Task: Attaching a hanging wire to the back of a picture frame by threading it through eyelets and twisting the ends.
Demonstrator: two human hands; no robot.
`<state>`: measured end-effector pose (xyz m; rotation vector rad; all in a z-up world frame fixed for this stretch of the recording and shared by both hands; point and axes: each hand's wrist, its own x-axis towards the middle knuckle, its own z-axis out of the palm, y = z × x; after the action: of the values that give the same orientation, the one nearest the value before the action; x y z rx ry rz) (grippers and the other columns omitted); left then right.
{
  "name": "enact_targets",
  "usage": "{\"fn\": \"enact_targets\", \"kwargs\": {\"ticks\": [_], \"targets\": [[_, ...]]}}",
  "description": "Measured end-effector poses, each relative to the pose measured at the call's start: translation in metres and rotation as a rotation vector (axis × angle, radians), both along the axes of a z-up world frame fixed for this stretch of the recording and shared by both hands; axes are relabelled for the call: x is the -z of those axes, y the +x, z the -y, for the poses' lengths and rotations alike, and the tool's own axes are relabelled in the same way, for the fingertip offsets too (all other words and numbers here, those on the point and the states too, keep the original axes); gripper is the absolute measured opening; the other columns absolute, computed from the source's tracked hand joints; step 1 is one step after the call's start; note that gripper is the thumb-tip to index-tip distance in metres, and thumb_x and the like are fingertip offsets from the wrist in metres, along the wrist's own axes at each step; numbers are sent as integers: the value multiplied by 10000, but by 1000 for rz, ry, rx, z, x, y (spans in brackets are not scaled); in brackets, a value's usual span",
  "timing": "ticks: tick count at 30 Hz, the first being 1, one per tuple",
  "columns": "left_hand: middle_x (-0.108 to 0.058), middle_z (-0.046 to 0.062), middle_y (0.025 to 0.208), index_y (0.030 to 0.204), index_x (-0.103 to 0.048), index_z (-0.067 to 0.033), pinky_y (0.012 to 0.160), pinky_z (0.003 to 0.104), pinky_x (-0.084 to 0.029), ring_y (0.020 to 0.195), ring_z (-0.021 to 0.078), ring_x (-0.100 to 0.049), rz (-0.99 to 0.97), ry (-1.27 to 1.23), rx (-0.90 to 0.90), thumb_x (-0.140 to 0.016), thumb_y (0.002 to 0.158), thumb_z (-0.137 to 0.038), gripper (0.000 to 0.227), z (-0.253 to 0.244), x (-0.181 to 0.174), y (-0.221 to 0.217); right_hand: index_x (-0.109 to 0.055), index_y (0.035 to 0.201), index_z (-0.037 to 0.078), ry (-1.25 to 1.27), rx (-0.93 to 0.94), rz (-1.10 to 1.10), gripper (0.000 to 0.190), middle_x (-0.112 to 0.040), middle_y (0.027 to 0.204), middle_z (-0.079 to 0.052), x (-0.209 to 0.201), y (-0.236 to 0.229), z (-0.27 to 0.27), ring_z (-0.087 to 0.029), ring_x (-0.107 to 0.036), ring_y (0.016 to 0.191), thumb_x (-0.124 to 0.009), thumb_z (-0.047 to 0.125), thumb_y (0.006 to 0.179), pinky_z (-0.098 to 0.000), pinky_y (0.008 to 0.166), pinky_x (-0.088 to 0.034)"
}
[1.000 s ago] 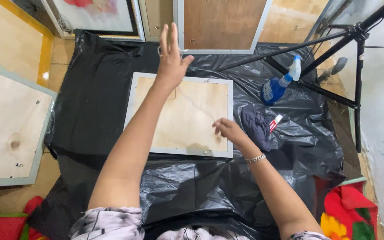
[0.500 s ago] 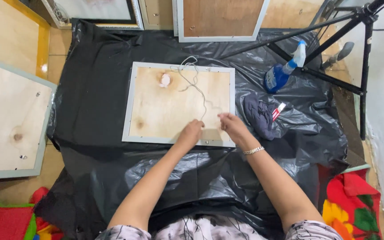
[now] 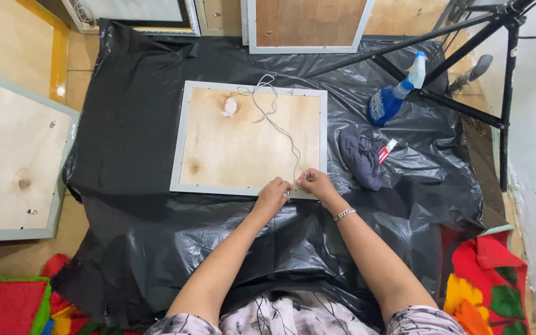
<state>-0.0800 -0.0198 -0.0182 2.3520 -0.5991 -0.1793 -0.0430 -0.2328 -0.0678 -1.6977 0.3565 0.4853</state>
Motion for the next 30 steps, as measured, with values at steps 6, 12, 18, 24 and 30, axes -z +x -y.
{"fn": "enact_targets", "kwargs": {"ticks": [6,12,18,24,30], "targets": [[-519,43,920,957,-570,-105,823,411,-576,947,323,-660,-35,-66,-99,-809,795,-95,289,5,17,0,-676,1033,1,73,20,-77,282,-670,915,-110,-7,-2,1,-200,-720,836,-836,80,815,-325,770,-651],[-521,43,926,918,-588,-119,845,413,-570,966,323,-656,-84,-18,-200,-839,775,-144,289,15,50,5,-735,1134,24,102,27,-102,264,-667,919,-91,-22,-5,-6,-184,-737,860,-698,26,872,-292,814,-651],[-534,66,932,873,-606,-120,882,446,-557,979,364,-655,-156,-8,-294,-817,743,-105,248,24,51,7,-806,998,192,-199,-150,-34,298,-770,806,-6,11,7,-1,-139,-720,844,-876,264,718,-300,794,-604],[-541,70,922,850,-608,-124,881,457,-550,968,377,-658,-165,-9,-305,-812,727,-96,240,27,66,12,-814,900,303,-515,-301,43,210,-783,862,13,4,2,-2,-247,-721,993,-834,386,708,-346,884,-561],[-548,76,924,857,-631,-122,901,438,-550,987,378,-661,-195,-16,-293,-819,719,-101,234,24,67,10,-814,948,207,-489,-331,76,174,-762,1108,-126,-17,-7,-8,-377,-674,1134,-813,293,796,-416,958,-516]]}}
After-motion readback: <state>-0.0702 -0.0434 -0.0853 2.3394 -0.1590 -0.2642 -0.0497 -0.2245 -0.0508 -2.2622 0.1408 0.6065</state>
